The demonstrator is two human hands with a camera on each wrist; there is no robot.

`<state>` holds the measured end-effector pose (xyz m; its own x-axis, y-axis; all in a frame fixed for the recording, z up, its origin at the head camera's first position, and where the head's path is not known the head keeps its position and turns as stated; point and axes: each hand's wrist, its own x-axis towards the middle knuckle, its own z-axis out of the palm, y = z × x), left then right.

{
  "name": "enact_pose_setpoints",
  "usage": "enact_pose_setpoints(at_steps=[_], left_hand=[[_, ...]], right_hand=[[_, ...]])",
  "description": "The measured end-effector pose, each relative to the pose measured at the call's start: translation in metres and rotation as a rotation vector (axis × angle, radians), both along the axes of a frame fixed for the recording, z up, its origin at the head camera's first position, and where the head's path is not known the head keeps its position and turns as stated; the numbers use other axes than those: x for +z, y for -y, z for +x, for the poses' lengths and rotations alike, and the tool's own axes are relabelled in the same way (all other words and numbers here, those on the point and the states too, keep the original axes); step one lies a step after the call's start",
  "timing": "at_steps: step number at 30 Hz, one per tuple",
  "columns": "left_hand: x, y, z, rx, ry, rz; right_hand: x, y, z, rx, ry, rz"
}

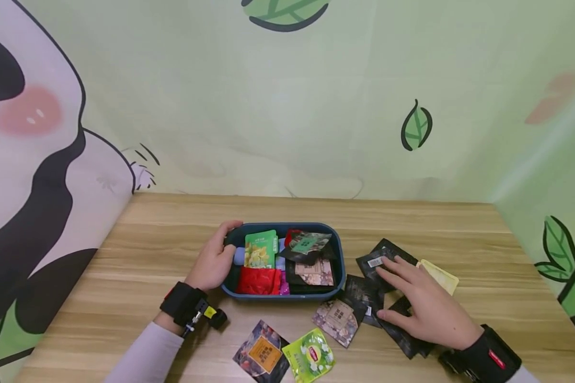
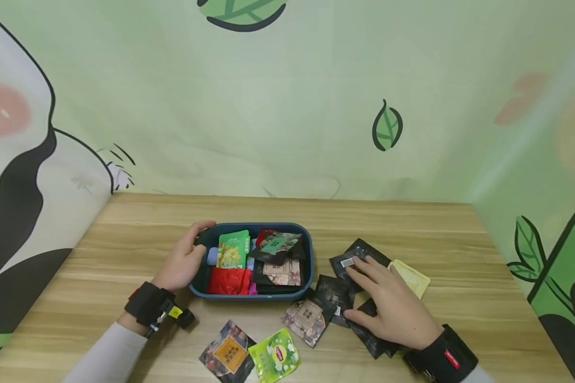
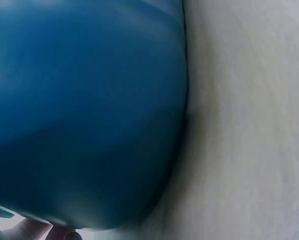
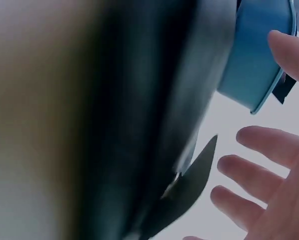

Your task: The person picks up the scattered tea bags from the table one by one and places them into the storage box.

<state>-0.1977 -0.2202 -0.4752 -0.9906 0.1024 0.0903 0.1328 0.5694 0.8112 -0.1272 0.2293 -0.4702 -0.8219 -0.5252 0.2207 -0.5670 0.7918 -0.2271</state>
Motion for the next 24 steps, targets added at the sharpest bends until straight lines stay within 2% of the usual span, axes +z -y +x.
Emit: enact_pose_setpoints(at_steps=[5,10,16,24], left_hand=[[0.001,0.0,-0.002,-0.004,-0.008,0.004],[0.001,0.001,-0.002,-0.002,-0.013,-0.003],[0.001,0.001,-0.001,-0.009,-0.018,-0.006],[0.001,-0.001,0.001,-0.005,-0.014,-0.01]], right_hand=[[-0.002,-0.008,0.032,-0.03,0.021,0.047],[-0.003,-0.013,0.052,-0.082,0.07,0.13],[-0.002,-0.015,0.059,-0.048,0.062,0.16],[0.003,-0.011,0.061,0.021,0.046,0.199]])
